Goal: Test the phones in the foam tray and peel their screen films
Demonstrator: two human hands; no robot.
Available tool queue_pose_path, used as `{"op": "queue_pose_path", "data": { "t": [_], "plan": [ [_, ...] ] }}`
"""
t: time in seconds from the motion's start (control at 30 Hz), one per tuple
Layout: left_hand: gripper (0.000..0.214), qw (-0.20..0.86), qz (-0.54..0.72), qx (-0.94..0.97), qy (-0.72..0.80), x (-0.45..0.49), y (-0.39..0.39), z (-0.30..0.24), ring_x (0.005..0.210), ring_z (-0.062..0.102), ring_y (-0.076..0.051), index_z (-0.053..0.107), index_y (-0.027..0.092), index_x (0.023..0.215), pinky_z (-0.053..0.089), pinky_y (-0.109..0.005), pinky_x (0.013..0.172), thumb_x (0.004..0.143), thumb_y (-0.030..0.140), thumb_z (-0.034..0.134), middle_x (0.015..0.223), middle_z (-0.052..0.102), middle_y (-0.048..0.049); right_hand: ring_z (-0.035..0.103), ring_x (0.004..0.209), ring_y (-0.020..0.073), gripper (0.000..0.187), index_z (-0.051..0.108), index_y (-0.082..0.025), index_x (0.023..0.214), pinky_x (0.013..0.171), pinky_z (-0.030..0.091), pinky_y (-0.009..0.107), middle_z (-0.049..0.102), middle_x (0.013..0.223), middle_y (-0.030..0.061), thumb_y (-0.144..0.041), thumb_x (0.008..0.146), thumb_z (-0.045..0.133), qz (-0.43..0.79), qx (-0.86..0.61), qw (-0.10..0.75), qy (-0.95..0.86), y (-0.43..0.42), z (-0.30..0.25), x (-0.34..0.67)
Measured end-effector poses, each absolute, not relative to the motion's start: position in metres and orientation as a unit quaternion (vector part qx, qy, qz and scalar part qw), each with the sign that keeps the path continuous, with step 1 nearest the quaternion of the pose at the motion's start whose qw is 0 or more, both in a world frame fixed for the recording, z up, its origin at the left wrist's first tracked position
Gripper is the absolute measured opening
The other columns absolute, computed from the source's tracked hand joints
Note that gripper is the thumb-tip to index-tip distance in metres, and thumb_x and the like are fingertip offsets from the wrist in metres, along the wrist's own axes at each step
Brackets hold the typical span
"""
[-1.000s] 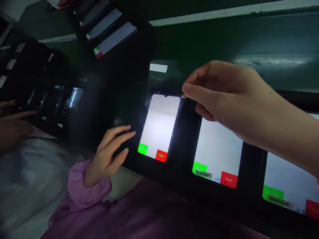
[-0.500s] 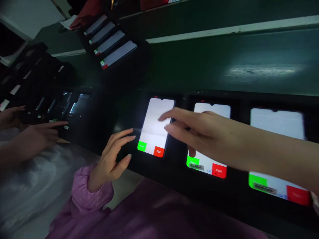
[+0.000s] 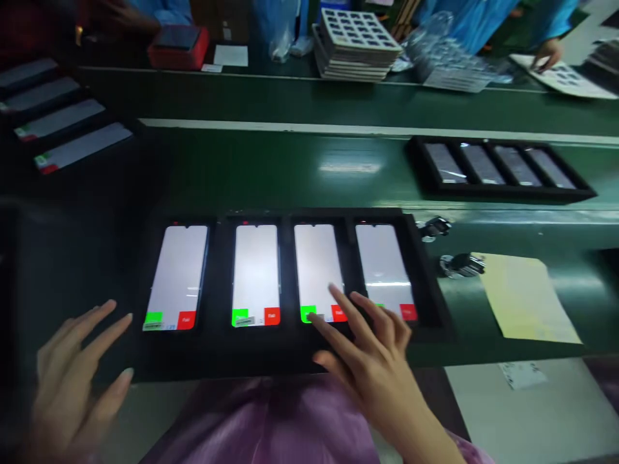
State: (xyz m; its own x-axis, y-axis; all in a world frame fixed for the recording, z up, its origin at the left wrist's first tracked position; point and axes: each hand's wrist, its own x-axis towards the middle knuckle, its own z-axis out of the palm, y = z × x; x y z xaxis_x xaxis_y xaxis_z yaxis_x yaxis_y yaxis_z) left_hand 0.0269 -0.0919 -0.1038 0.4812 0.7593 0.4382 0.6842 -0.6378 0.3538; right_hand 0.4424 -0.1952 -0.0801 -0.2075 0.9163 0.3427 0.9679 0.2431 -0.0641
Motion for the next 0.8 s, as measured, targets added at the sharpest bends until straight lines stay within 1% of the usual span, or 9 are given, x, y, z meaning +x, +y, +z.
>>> {"op": "queue_pose_path", "data": {
  "t": [0.03, 0.13, 0.27, 0.33, 0.37, 0.43, 0.57, 0.67, 0.8],
  "plan": [
    [0.073, 0.077, 0.301, 0.855, 0.416, 0.033, -0.092, -0.102, 0.159, 0.046, -0.034, 0.043, 0.036, 0.172, 0.019, -0.054, 0.143, 0.102, 0.023, 0.061, 0.179, 0.042, 0.0009, 0.058, 0.138, 0.0387, 0.039, 0.067, -0.036, 0.149, 0.105, 0.048, 0.058, 0.054, 0.166, 0.0095, -0.038, 0.113, 0.054, -0.087, -0.621, 0.149, -0.764, -0.204, -0.083, 0.449],
    [0.071, 0.094, 0.294, 0.868, 0.389, 0.054, -0.09, -0.097, 0.156, 0.049, -0.033, 0.048, 0.036, 0.169, 0.018, -0.055, 0.143, 0.101, 0.02, 0.06, 0.175, 0.048, 0.0008, 0.059, 0.136, 0.037, 0.05, 0.06, -0.039, 0.159, 0.105, 0.049, 0.056, 0.054, 0.165, 0.0079, -0.024, 0.111, 0.054, -0.106, -0.672, 0.225, -0.698, -0.225, -0.092, 0.467],
    [0.072, 0.066, 0.276, 0.902, 0.326, 0.087, -0.084, -0.097, 0.146, 0.056, -0.034, 0.05, 0.029, 0.168, 0.013, -0.056, 0.143, 0.097, 0.022, 0.062, 0.169, 0.054, -0.0061, 0.061, 0.133, 0.0445, 0.06, 0.052, -0.05, 0.163, 0.1, 0.049, 0.065, 0.051, 0.169, 0.0033, -0.026, 0.108, 0.055, -0.119, -0.725, 0.201, -0.648, -0.243, -0.089, 0.485],
    [0.073, 0.051, 0.267, 0.91, 0.313, 0.102, -0.082, -0.096, 0.144, 0.057, -0.035, 0.05, 0.026, 0.168, 0.011, -0.058, 0.143, 0.096, 0.021, 0.063, 0.163, 0.06, -0.0102, 0.064, 0.13, 0.0455, 0.064, 0.052, -0.057, 0.161, 0.098, 0.048, 0.068, 0.055, 0.165, -0.001, -0.024, 0.106, 0.053, -0.118, -0.725, 0.241, -0.634, -0.243, -0.083, 0.49],
    [0.073, 0.044, 0.263, 0.912, 0.313, 0.108, -0.082, -0.095, 0.143, 0.057, -0.034, 0.05, 0.025, 0.167, 0.01, -0.059, 0.142, 0.096, 0.02, 0.062, 0.159, 0.062, -0.0115, 0.064, 0.129, 0.045, 0.065, 0.053, -0.058, 0.16, 0.1, 0.048, 0.069, 0.058, 0.162, -0.0018, -0.022, 0.106, 0.051, -0.108, -0.729, 0.272, -0.619, -0.24, -0.08, 0.493],
    [0.07, 0.028, 0.255, 0.911, 0.323, 0.117, -0.08, -0.092, 0.142, 0.056, -0.034, 0.051, 0.023, 0.166, 0.008, -0.059, 0.142, 0.097, 0.02, 0.062, 0.155, 0.064, -0.0129, 0.065, 0.128, 0.043, 0.06, 0.062, -0.052, 0.153, 0.103, 0.049, 0.068, 0.063, 0.156, -0.0001, -0.019, 0.106, 0.048, -0.084, -0.73, 0.304, -0.606, -0.226, -0.078, 0.5],
    [0.06, 0.0, 0.249, 0.887, 0.388, 0.128, -0.07, -0.09, 0.143, 0.055, -0.036, 0.055, 0.023, 0.162, 0.005, -0.058, 0.141, 0.102, 0.028, 0.06, 0.152, 0.066, -0.0143, 0.066, 0.125, 0.0349, 0.033, 0.077, -0.031, 0.127, 0.101, 0.052, 0.055, 0.068, 0.148, 0.0056, -0.021, 0.111, 0.049, -0.083, -0.698, 0.299, -0.645, -0.181, -0.089, 0.521],
    [0.057, -0.023, 0.236, 0.878, 0.416, 0.137, -0.058, -0.09, 0.144, 0.055, -0.039, 0.055, 0.025, 0.16, 0.006, -0.063, 0.138, 0.104, 0.033, 0.058, 0.152, 0.067, -0.0143, 0.063, 0.128, 0.0326, 0.034, 0.078, -0.028, 0.123, 0.102, 0.05, 0.051, 0.067, 0.149, 0.0069, -0.026, 0.114, 0.046, -0.113, -0.686, 0.278, -0.663, -0.157, -0.096, 0.537],
    [0.057, -0.04, 0.196, 0.879, 0.433, 0.15, -0.044, -0.09, 0.147, 0.052, -0.041, 0.051, 0.023, 0.162, 0.006, -0.069, 0.136, 0.107, 0.036, 0.054, 0.157, 0.063, -0.0166, 0.06, 0.131, 0.0339, 0.039, 0.076, -0.026, 0.131, 0.102, 0.047, 0.052, 0.064, 0.153, 0.0084, -0.03, 0.117, 0.04, -0.128, -0.679, 0.264, -0.673, -0.151, -0.095, 0.547]
  ]
}}
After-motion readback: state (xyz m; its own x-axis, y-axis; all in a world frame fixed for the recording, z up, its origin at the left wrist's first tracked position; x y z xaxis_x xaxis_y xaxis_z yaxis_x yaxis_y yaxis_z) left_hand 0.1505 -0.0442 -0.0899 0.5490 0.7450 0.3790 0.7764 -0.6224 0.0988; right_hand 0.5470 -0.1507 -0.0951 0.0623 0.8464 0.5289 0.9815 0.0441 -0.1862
